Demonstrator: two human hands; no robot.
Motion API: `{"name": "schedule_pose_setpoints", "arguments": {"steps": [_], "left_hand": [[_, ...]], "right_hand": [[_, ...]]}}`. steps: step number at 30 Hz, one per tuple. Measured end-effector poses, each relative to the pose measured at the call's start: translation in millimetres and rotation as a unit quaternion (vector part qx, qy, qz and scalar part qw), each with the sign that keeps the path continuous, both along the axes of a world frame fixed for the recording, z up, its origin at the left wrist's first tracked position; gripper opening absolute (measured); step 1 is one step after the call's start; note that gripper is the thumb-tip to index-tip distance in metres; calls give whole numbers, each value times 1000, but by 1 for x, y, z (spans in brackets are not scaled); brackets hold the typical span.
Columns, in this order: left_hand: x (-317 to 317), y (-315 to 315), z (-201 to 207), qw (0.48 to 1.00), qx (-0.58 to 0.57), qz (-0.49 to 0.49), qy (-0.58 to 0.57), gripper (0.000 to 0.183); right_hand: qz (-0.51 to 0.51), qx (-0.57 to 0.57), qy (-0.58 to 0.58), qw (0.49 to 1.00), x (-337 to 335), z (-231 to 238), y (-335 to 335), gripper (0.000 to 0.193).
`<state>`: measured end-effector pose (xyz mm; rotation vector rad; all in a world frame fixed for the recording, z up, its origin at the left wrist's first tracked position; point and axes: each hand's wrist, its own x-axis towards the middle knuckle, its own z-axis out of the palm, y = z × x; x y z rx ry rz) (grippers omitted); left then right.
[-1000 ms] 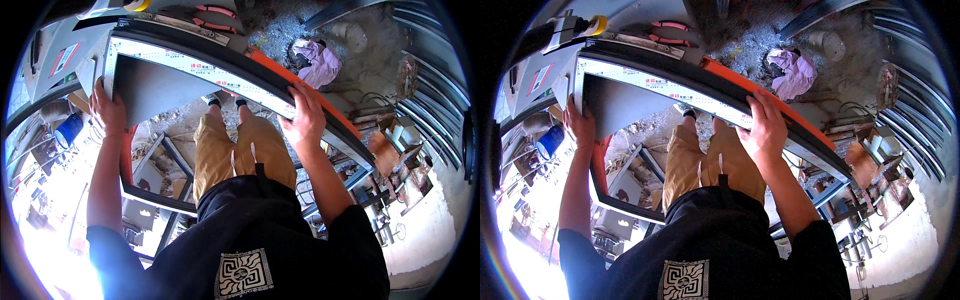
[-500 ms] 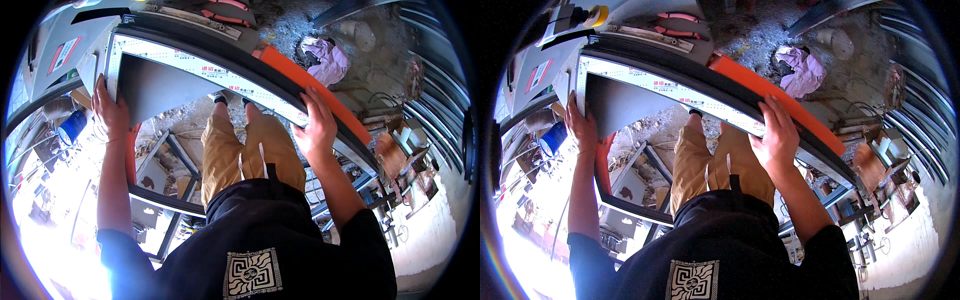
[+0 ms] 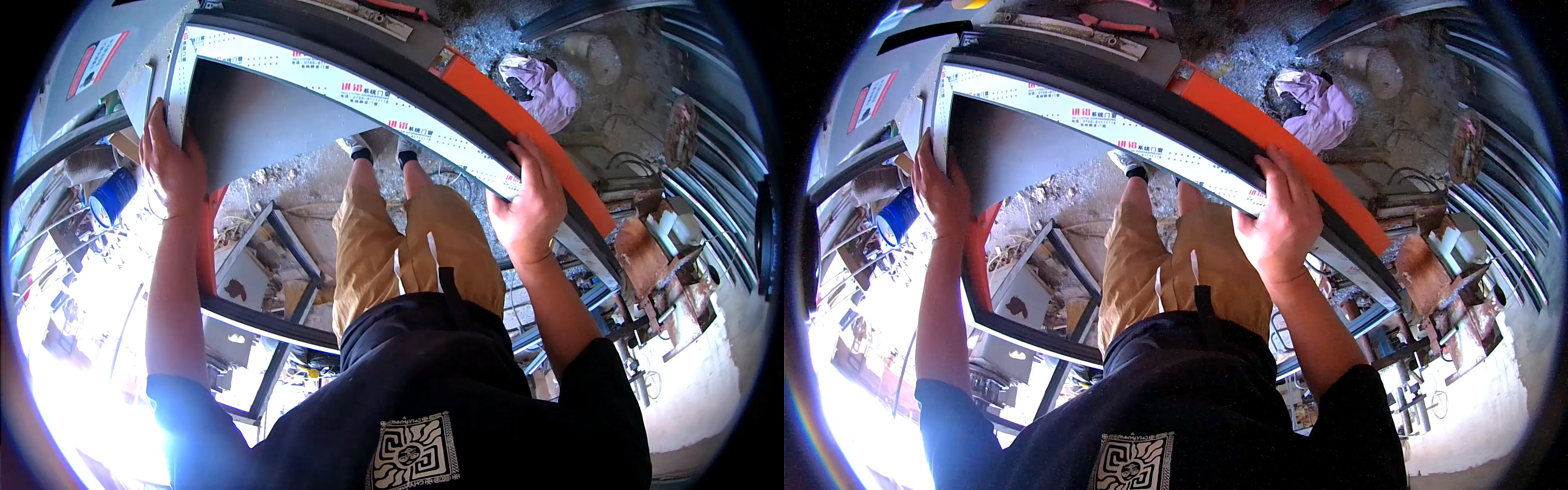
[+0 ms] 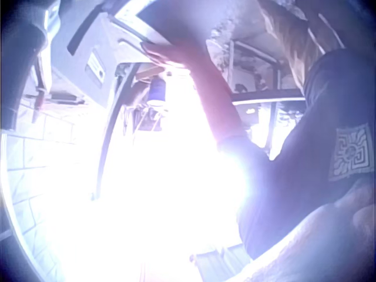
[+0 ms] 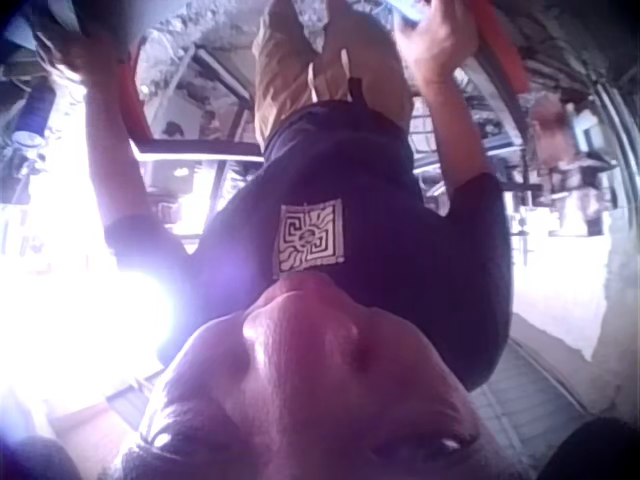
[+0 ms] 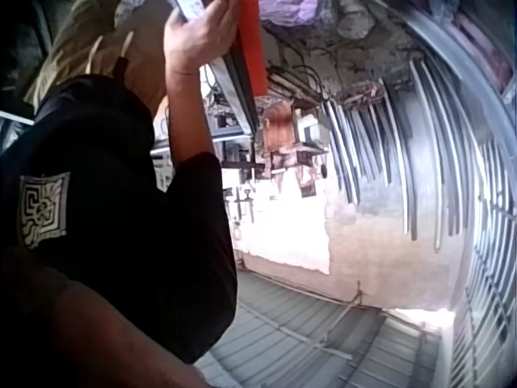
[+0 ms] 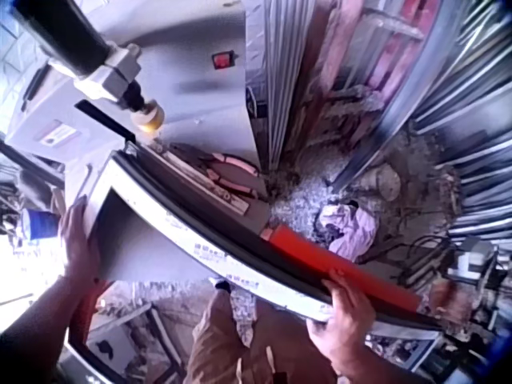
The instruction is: The person places frame sections into an industrial machine and uses a hand tool to secure the components into the corner joints.
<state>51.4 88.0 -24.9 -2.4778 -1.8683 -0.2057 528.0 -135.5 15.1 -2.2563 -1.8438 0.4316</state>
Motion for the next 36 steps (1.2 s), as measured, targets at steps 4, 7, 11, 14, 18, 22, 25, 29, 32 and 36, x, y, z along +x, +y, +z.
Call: {"name": "schedule_pose_setpoints", "arguments": {"steps": [4,7,11,14,18,22,25,29,32,36], "left_hand": [[-5,1,-3,1000,0,-1,-5,70],[-1,1,0,1000,-2,6,0,71],[0,1,2,1000,4,3,12,69],[2,3,1,1000,13,3,0,67],[2,1,0,1000,10,14,2,66],[3,1,3,1000,11,20,9,66],[12,0,6,1000,7,24,-1,66],[12,0,6,1000,9,23,-18,67],[11,1,2,999,16,16,-23,69],[18,-2,11,999,-14,42,-15,72]], "right_hand": [[-2,13,2,1000,-1,-3,-1,69],[-1,11,-6,1000,-2,-2,0,70],[-7,14,-10,1000,-1,-5,-2,73],[-10,16,-9,1000,1,-7,-3,74],[1,12,-20,1000,0,-6,-2,73],[2,9,-28,1000,-1,-6,0,72],[-2,12,-19,1000,0,-5,0,71],[0,13,-23,1000,-2,-4,2,71],[6,-20,-42,999,-6,1,6,75],[52,-49,-8,997,-11,4,27,89]]}}
